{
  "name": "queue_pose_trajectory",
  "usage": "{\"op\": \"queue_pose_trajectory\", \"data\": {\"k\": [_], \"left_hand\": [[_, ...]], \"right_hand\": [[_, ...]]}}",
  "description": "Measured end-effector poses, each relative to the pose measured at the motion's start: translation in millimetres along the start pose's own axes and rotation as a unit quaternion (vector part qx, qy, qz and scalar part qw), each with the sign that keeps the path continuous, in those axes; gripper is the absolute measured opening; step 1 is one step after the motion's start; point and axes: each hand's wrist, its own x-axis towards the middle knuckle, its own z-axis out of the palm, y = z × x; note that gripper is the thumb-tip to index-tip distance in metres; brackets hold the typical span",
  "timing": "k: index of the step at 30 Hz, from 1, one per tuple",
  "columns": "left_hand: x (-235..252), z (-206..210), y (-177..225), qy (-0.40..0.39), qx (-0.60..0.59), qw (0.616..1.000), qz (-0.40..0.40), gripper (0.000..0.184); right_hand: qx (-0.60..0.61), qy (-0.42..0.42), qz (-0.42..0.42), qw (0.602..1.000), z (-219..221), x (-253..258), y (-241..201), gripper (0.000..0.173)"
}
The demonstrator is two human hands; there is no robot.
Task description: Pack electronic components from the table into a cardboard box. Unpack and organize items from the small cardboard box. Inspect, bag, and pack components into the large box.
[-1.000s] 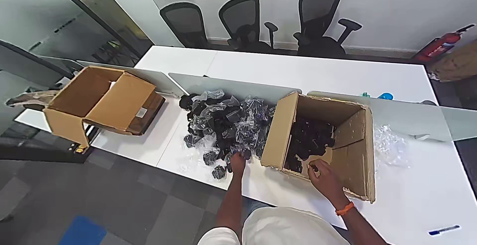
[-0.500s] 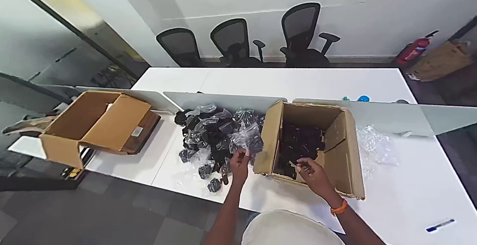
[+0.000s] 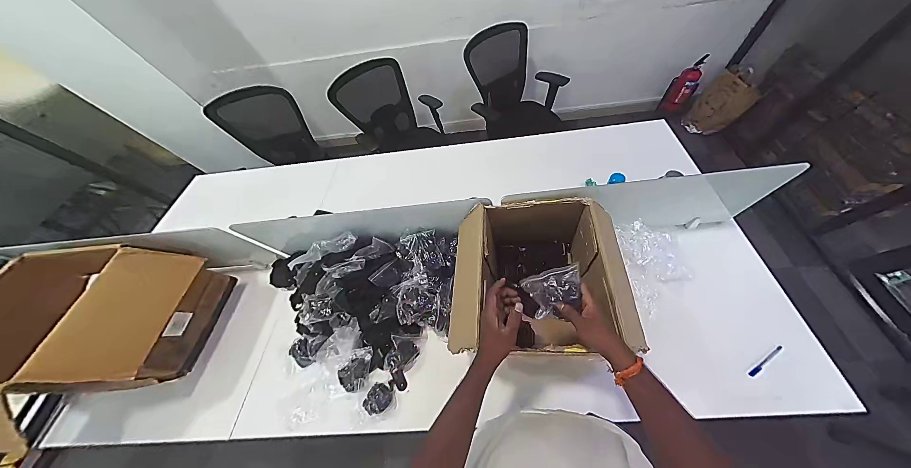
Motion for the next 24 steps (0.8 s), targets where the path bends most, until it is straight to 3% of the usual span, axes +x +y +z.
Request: {"op": "queue_pose_trajectory", "data": {"k": [3,5,9,13,18,22,24], "left_hand": [[10.4,-9.5,-4.8,0.002,-0.054,0.996,-0.074,0.053],[12.5,-12.7,-5.7,-0.011,-0.092,0.991,-0.1,0.044],[9.1,-9.6,-2.1,-0.041,-0.098,0.987,-0.123,0.038],[9.3,-8.2,-9.6,-0.038,-0.043,0.989,-0.133,0.026],[11.1,-8.5,-8.0,-0.022,-0.037,0.988,-0.147,0.025],[10.4,-10.1,-6.4,-0.009,-0.056,0.984,-0.17,0.028],[11.1,-9.2,-5.1,-0.007,-0.061,0.98,-0.187,0.03]], "right_hand": [[-0.154,-0.14,-0.002,0.978,-11.5,6.2,5.0,0.062],[-0.183,-0.161,-0.013,0.97,-9.9,6.5,2.4,0.063],[-0.188,-0.103,-0.003,0.977,-4.1,6.1,0.1,0.051],[-0.204,-0.111,-0.039,0.972,-4.2,7.7,-2.6,0.038],[-0.227,-0.086,-0.047,0.969,-1.2,8.1,-5.0,0.042],[-0.282,0.041,-0.037,0.958,10.9,-0.7,1.1,0.055],[-0.283,0.063,-0.082,0.954,17.9,-6.8,3.6,0.045]]}}
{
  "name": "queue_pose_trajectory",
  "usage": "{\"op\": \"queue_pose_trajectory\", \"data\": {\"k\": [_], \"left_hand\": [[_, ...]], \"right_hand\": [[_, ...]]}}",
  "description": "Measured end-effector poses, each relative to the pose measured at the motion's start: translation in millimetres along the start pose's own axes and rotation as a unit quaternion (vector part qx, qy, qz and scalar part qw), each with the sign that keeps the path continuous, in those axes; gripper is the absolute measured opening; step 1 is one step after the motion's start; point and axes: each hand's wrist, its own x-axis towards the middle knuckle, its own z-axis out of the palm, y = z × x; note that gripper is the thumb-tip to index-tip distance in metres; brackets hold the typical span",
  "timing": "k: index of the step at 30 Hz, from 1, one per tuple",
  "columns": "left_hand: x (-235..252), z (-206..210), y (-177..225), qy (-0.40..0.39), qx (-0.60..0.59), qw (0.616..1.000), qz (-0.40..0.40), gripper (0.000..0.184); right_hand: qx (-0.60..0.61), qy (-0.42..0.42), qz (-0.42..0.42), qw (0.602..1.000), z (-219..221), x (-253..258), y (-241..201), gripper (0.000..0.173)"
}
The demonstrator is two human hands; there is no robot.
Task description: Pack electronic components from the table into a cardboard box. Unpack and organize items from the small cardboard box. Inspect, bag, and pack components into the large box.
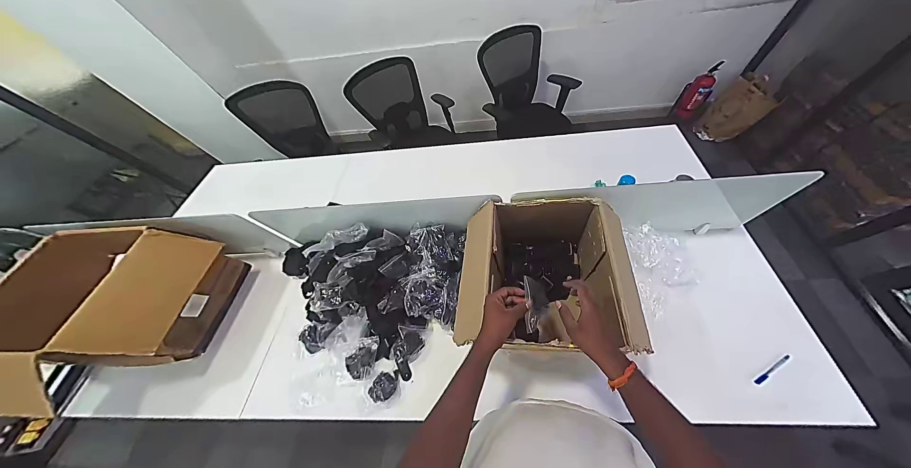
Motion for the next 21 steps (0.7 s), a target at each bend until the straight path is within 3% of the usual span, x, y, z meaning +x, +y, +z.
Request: {"op": "queue_pose_trajectory", "data": {"k": [4,11,17,21], "left_hand": [[-1.0,0.4,0.8,-0.008,0.004,1.0,-0.008,0.034],[-2.6,1.2,-2.7,0.0,-0.001,1.0,0.007,0.032],[1.4,2.3,-6.1,-0.018,0.029,0.999,0.005,0.032],[2.1,6.4,-7.0,-0.056,0.119,0.991,0.021,0.024]], "right_hand": [[0.049,-0.061,-0.034,0.996,13.9,-12.9,-13.0,0.033],[0.098,-0.144,-0.009,0.985,34.5,-9.4,-20.7,0.06],[0.164,-0.147,-0.01,0.975,37.5,-2.8,-10.7,0.045],[0.193,-0.152,-0.029,0.969,34.1,-4.5,-4.6,0.033]]}}
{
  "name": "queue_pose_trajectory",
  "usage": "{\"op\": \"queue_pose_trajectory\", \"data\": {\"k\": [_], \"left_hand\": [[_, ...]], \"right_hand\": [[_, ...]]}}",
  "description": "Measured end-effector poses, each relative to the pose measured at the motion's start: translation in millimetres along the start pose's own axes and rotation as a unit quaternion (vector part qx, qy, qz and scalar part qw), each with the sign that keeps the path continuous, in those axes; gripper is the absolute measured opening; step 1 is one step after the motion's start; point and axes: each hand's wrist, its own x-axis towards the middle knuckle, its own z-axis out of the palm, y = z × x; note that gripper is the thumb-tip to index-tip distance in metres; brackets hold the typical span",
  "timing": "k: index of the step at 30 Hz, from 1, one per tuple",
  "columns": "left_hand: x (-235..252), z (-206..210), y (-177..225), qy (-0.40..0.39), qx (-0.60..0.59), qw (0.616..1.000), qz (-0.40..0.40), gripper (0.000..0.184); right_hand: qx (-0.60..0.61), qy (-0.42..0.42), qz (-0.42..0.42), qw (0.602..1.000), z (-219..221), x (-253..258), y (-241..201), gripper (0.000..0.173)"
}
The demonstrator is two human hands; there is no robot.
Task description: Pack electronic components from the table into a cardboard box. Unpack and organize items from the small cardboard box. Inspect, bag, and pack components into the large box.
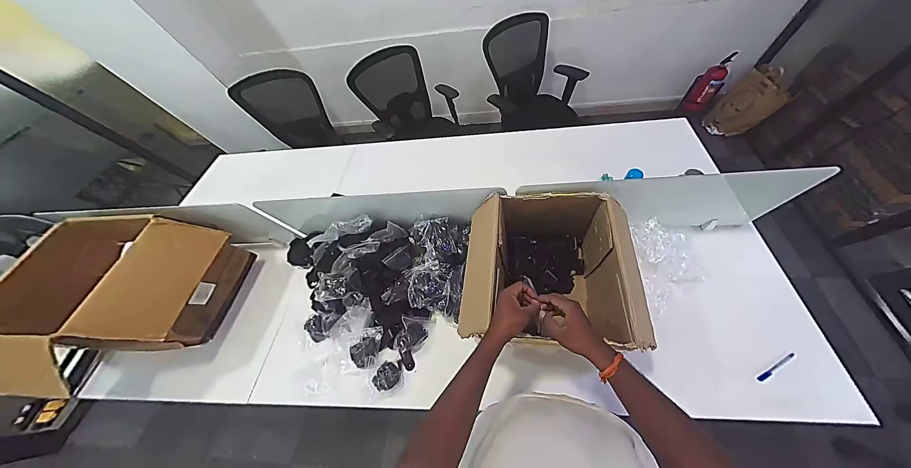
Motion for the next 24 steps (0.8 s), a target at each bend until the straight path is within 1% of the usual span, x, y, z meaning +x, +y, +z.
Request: {"op": "queue_pose_trajectory", "data": {"k": [4,8,15,20,22,24], "left_hand": [[-3.3,3.4,5.3,-0.04,0.062,0.997,0.012,0.022],[-4.0,2.8,5.1,-0.042,0.073,0.996,0.01,0.021],[-5.1,0.7,-1.2,-0.043,-0.017,0.999,0.022,0.029],[-4.5,1.1,-4.3,-0.04,-0.055,0.996,0.056,0.026],[-4.3,1.4,-3.3,-0.024,-0.071,0.996,0.055,0.025],[-4.3,-0.2,-2.8,0.023,-0.103,0.993,0.044,0.022]], "right_hand": [[0.038,0.035,0.056,0.997,-1.8,3.4,-0.8,0.018],[0.069,0.027,0.073,0.995,-2.4,6.6,2.5,0.014],[0.159,0.028,0.106,0.981,-6.1,7.1,0.0,0.01],[0.151,0.032,0.096,0.983,-3.2,8.0,-0.7,0.011],[0.143,0.043,0.087,0.985,-2.2,7.6,-2.0,0.011],[0.146,0.065,0.099,0.982,-2.3,6.8,-3.6,0.01]]}}
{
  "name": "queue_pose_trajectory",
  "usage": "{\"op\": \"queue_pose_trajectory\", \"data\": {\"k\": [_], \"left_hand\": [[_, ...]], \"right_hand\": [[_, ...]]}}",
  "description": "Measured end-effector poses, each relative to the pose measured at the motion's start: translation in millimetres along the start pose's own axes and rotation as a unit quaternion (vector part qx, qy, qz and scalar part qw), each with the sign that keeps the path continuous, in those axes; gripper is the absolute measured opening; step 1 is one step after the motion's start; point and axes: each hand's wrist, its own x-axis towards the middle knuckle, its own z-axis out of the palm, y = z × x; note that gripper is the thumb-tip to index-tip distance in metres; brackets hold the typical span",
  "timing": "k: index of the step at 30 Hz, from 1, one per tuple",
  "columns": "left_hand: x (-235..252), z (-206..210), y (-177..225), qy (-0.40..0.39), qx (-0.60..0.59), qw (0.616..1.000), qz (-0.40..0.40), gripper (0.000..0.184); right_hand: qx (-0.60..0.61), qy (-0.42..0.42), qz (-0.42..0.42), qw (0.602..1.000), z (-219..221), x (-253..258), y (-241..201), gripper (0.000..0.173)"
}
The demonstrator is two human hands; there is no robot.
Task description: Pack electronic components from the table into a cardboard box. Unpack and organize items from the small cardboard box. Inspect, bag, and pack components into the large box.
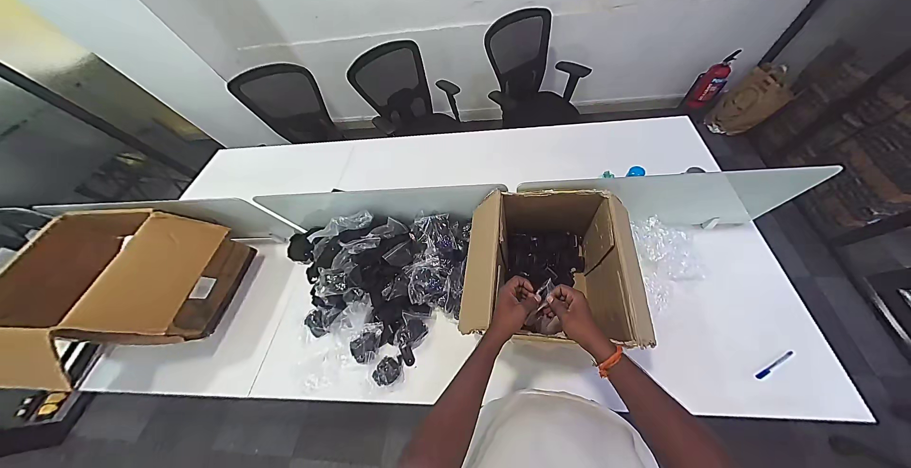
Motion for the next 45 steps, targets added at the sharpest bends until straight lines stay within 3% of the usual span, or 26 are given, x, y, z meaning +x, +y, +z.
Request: {"op": "queue_pose_trajectory", "data": {"k": [3,8,9,12,15,17,20,24,27,30,32,35,41,45], "left_hand": [[1.4,-3.3,1.3,0.088,-0.063,0.994,-0.005,0.019],[-1.1,-0.4,1.8,0.098,-0.069,0.993,0.017,0.022],[-0.9,-0.5,1.8,0.094,-0.069,0.993,0.017,0.022],[-2.0,-0.7,2.1,0.08,-0.061,0.995,0.012,0.025],[-2.8,-0.2,3.1,0.052,-0.049,0.997,0.003,0.028],[-3.9,0.2,2.8,0.02,-0.032,0.999,-0.007,0.029],[-6.5,0.3,5.2,-0.025,-0.019,1.0,-0.003,0.027],[-6.9,-0.3,5.0,-0.035,-0.018,0.999,0.009,0.025],[-8.5,0.3,4.8,0.024,-0.029,0.998,0.048,0.023],[-4.8,-6.7,2.4,0.084,-0.045,0.992,0.079,0.036],[-2.4,-10.3,0.6,0.077,-0.045,0.993,0.073,0.037],[-1.1,-11.7,-6.1,0.011,-0.056,0.996,0.069,0.043],[-6.5,-10.4,4.1,-0.107,-0.07,0.99,0.06,0.072],[-6.5,-3.5,7.6,-0.019,-0.048,0.999,0.009,0.048]], "right_hand": [[0.055,0.066,0.025,0.996,-4.7,2.2,-0.9,0.013],[0.047,0.121,-0.002,0.992,-5.1,3.6,2.1,0.012],[0.023,0.133,-0.021,0.991,-4.0,2.7,2.3,0.008],[-0.107,0.129,-0.113,0.979,-1.8,-3.6,3.6,0.032],[-0.245,0.084,-0.175,0.95,6.3,-8.5,5.6,0.019],[-0.307,0.041,-0.153,0.939,11.0,-9.3,7.1,0.023],[-0.34,-0.017,-0.048,0.939,12.2,-4.4,4.2,0.031],[-0.331,-0.032,0.003,0.943,13.1,-0.8,-0.1,0.066],[-0.261,-0.034,0.017,0.965,8.3,-2.7,-5.0,0.084],[-0.076,-0.019,0.019,0.997,-3.7,-2.4,-5.3,0.094],[0.092,-0.022,0.049,0.994,-12.6,-4.7,-5.4,0.079],[0.276,-0.033,0.116,0.954,-24.1,-8.6,-5.2,0.037],[0.323,-0.02,0.182,0.929,-24.4,-3.8,-2.9,0.045],[0.281,-0.039,0.211,0.935,-24.4,-2.1,-4.2,0.047]]}}
